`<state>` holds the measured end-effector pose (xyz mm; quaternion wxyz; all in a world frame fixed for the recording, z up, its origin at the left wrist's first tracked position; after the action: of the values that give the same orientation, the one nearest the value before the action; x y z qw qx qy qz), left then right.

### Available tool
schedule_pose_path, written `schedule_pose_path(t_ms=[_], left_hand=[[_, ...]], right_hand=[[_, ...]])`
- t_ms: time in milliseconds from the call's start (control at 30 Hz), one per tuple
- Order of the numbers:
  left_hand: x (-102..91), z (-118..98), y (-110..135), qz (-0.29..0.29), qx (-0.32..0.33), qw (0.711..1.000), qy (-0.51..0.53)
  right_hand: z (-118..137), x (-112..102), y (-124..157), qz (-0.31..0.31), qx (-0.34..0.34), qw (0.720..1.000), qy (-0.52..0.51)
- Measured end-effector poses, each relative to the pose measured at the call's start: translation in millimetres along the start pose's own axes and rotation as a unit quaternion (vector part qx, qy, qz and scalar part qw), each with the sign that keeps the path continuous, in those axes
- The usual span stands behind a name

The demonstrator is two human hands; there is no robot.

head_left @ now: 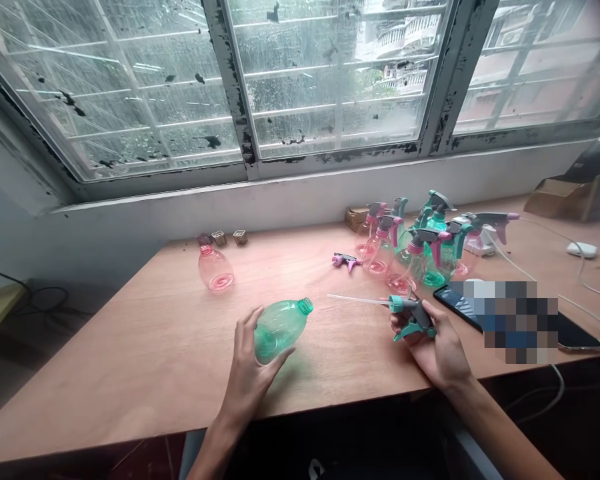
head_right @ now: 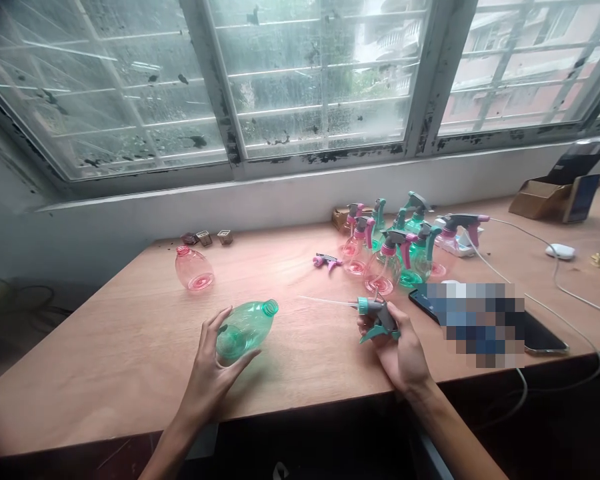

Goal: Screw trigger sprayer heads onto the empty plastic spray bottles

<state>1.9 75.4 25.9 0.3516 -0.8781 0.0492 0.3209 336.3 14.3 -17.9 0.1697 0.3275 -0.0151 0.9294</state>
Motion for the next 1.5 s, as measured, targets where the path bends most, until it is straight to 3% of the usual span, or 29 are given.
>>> schedule_pose_path(t_ms=[300,700,833,1167,1300,1500], left_hand=[[4.0,-1,3,0.045,0.018,0.999,-0.012],[13.8,-9,5,0.121,0.046,0.992,0.006],[15.1,-12,6,0.124,0.016,0.992,0.036],[30.3,-24,12,0.125,-0.186,0.952,0.207],[32.8,-26,12,0.145,-0.198,0.947,0.210],[30.0,-30,4,0.127,-0.152,0.957,0.213]], right_hand=[[2,12,9,0.048,0.054,0.996,-0.049],[-19,16,11,0.123,0.097,0.984,0.086],[-23,18,14,0.132,0.106,0.979,0.112],[-31,32,19,0.168,0.096,0.961,0.199],[-33,34,19,0.171,0.100,0.956,0.216],[-31,38,22,0.184,0.102,0.946,0.247]])
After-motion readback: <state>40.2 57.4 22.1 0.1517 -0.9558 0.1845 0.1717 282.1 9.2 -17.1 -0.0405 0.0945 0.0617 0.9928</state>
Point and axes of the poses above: each hand's wrist, its own y-axis away from the middle knuckle, its own x-axis out of the palm, z = x × y, the point moved 4 cm from there along -y, towards the middle knuckle, and after that the axes turned 8 degrees about x, right-handed, at the moved point
